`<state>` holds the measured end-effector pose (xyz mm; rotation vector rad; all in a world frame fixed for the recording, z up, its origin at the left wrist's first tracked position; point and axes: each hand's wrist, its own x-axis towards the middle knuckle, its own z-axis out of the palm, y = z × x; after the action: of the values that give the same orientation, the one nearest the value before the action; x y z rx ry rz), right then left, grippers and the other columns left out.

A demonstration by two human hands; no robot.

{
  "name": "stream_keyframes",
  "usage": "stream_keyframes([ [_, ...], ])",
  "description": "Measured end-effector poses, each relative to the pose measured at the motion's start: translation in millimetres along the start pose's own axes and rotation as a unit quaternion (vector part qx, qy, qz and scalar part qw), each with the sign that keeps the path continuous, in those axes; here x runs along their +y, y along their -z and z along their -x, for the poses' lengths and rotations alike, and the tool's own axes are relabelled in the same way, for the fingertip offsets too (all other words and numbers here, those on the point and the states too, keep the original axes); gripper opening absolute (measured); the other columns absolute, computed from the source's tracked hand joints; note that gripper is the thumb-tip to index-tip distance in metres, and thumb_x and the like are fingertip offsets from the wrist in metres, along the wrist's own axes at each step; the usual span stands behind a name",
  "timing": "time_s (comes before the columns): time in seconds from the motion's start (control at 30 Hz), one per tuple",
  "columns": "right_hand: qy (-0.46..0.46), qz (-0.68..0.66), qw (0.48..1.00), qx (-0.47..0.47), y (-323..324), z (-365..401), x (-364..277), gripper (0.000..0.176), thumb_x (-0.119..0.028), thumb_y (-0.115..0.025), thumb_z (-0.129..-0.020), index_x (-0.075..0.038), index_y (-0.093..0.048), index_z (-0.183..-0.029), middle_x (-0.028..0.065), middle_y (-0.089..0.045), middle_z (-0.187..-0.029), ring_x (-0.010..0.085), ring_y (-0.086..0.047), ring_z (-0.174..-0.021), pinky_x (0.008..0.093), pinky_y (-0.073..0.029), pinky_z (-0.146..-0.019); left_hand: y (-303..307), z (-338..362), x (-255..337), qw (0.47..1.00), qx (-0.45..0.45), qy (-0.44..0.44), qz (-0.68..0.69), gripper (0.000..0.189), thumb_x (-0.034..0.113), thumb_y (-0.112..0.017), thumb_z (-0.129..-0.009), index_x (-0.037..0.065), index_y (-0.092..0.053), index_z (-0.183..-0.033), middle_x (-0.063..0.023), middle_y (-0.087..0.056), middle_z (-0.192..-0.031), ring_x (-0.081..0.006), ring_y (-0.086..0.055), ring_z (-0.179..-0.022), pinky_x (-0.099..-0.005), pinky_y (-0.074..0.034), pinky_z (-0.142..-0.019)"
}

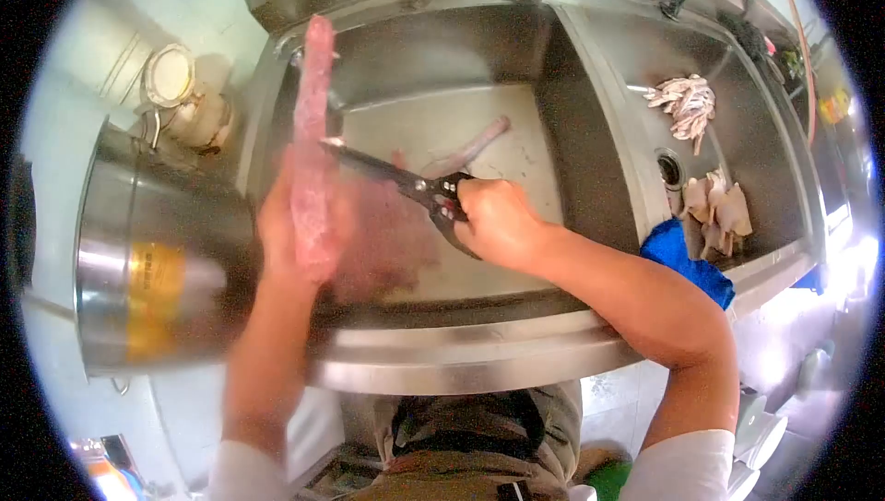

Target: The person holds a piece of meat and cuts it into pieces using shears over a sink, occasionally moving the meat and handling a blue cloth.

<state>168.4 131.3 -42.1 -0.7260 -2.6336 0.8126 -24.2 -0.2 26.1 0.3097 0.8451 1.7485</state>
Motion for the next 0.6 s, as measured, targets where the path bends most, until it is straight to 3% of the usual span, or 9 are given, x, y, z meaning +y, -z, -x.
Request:
stream_keyframes([
  [0.07,0.061,-0.056,0.996,0.033,0,3,-3,0.02,-0.017,-0.068,-0.078,-0.003,-0.058,-0.087,0.02,-0.061,-0.08,0.0413,-0.06,-0.071,0.0489,-0.047,-0.06,-11,3,4,1.0,0.008,0.015,-0.006,0.053,0.046,-0.041,-0.098,-0.002,-0.056,-0.113,-0.0079,-0.056,-0.07,-0.0186,-0.05,-0.046,-0.0307,-0.041,-0.038],
  [0.23,0.088,0.037,0.994,0.05,-8,3,2,0.026,-0.019,-0.068,-0.077,0.002,-0.054,-0.084,0.0222,-0.061,-0.08,0.0408,-0.061,-0.072,0.0477,-0.05,-0.064,-2,3,5,0.998,-0.056,0.014,-0.04,0.058,0.045,-0.042,-0.098,-0.008,-0.053,-0.117,-0.0097,-0.056,-0.069,-0.0194,-0.055,-0.047,-0.0317,-0.043,-0.037],
  [0.37,0.069,0.062,0.995,0.048,-10,6,2,0.028,-0.02,-0.069,-0.076,0.003,-0.054,-0.078,0.0224,-0.061,-0.074,0.0405,-0.061,-0.067,0.0462,-0.052,-0.064,-21,10,2,0.998,0.018,0.001,-0.059,0.058,0.045,-0.041,-0.099,-0.008,-0.052,-0.119,-0.0084,-0.054,-0.067,-0.018,-0.054,-0.046,-0.0303,-0.042,-0.036],
  [0.47,0.064,0.08,0.994,0.022,-3,7,-1,0.011,-0.01,-0.068,-0.075,-0.004,-0.063,-0.083,0.0166,-0.063,-0.077,0.0379,-0.062,-0.068,0.045,-0.05,-0.061,-22,11,3,0.999,-0.013,0.005,-0.045,0.055,0.045,-0.041,-0.099,-0.006,-0.053,-0.119,-0.0069,-0.053,-0.066,-0.017,-0.053,-0.046,-0.0296,-0.042,-0.037],
  [0.53,0.081,0.004,0.995,0.051,-12,6,12,0.009,-0.01,-0.068,-0.075,-0.004,-0.063,-0.08,0.0165,-0.062,-0.074,0.0382,-0.062,-0.065,0.0453,-0.05,-0.06,-15,9,3,0.995,-0.092,-0.006,-0.03,0.054,0.045,-0.041,-0.099,-0.004,-0.054,-0.119,-0.0061,-0.054,-0.067,-0.0164,-0.053,-0.046,-0.0292,-0.041,-0.036],
  [0.6,0.099,-0.03,0.993,0.061,-14,2,17,0.012,-0.01,-0.066,-0.073,-0.002,-0.059,-0.077,0.0184,-0.062,-0.073,0.0398,-0.061,-0.065,0.0457,-0.05,-0.06,-11,5,-1,0.999,-0.054,-0.004,0.007,0.053,0.044,-0.04,-0.099,-0.003,-0.054,-0.119,-0.0066,-0.055,-0.067,-0.0163,-0.052,-0.046,-0.029,-0.041,-0.037],
])
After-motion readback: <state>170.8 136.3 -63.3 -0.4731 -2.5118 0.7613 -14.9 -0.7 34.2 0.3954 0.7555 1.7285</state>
